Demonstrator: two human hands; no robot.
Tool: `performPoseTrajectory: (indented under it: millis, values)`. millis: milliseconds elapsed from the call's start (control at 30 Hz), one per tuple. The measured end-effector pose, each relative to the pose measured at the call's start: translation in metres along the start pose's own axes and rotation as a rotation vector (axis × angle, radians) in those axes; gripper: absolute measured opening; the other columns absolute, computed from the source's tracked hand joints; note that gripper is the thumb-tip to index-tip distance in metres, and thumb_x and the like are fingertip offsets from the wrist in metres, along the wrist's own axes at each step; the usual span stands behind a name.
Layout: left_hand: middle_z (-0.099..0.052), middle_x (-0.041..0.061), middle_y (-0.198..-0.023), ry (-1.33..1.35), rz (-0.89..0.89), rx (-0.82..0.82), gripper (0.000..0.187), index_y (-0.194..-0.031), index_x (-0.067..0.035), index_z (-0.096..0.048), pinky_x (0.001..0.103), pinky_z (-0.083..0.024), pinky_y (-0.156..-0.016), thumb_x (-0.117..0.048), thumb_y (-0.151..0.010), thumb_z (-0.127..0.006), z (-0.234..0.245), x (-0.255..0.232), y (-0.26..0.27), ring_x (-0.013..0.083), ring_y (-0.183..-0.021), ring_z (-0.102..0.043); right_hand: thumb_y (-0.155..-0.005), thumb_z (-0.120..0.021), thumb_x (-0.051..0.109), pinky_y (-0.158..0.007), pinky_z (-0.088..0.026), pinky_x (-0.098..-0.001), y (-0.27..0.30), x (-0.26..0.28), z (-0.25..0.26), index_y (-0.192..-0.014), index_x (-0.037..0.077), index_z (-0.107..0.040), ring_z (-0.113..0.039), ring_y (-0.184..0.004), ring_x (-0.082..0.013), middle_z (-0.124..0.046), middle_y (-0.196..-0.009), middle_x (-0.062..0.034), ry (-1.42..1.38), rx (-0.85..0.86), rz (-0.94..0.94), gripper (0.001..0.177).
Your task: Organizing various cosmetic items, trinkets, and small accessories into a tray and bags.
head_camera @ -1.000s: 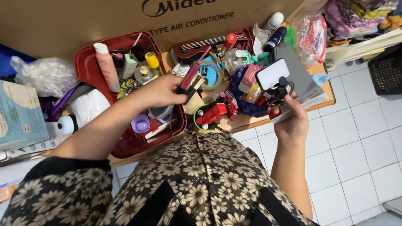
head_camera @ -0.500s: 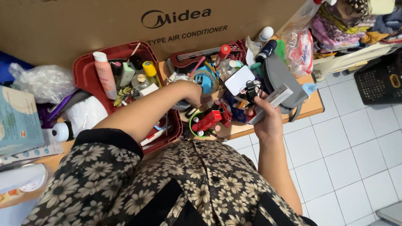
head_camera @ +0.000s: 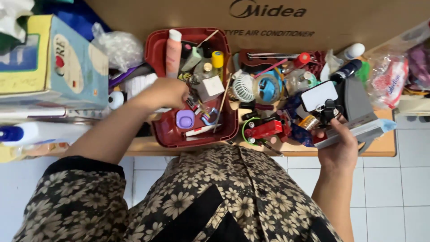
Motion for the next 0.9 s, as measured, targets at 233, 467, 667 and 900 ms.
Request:
performPoseTrajectory:
  millis: [233,467,667,900]
  values:
    - [-0.075,0.01,-0.09,-0.3,-0.137,0.001,0.02,-0.092,-0.014,-0.078,0.048,-0.057,-0.072,-0.029,-0.077,-0.079,-0.073,-0.017,-0.023,0.0318,-0.089,-0.073,-0.094,-0.066,0.009,-0.076,-0.057,-0.0429,-0.004,0.003,-0.022,-0.122,0.002,-0.062,-0.059,-0.07,-0.0224,-0.067,-0.104,-0.0089,0.038,-0.012,-0.005,0.03]
    - [-0.074,0.011,-0.089,-0.17,-0.37,0.231,0.031,-0.095,-0.013,-0.074,0.051,-0.057,-0.071,-0.038,-0.077,-0.079,-0.124,-0.042,-0.035,0.0335,-0.086,-0.072,-0.095,-0.067,0.011,-0.076,-0.054,-0.0391,-0.001,-0.002,-0.023,-0.124,0.001,-0.064,-0.059,-0.073,-0.0213,-0.068,-0.108,-0.01,0.027,0.003,-0.016,0.032]
    - [-0.074,0.012,-0.091,-0.309,-0.355,0.24,0.031,-0.099,-0.011,-0.076,0.049,-0.059,-0.071,-0.033,-0.078,-0.075,-0.119,-0.052,-0.027,0.033,-0.085,-0.073,-0.093,-0.067,0.011,-0.076,-0.053,-0.038,0.002,-0.003,-0.026,-0.122,0.002,-0.063,-0.058,-0.075,-0.0216,-0.068,-0.109,-0.0086,0.021,-0.04,-0.012,0.03]
    - [-0.075,0.014,-0.084,0.03,-0.157,0.042,0.041,-0.107,-0.011,-0.066,0.051,-0.054,-0.068,-0.039,-0.078,-0.074,-0.032,-0.041,-0.003,0.0343,-0.079,-0.072,-0.094,-0.065,0.011,-0.077,-0.054,-0.0403,0.002,0.002,-0.025,-0.123,0.001,-0.062,-0.058,-0.073,-0.0219,-0.067,-0.106,-0.0096,-0.017,-0.022,-0.007,0.031]
Point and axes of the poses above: each hand's wrist, its own y-axis away from the middle knuckle, its own z-axis out of the back of the hand, x = y × z, the point moved 5 cm from there along -y, towards the middle knuckle
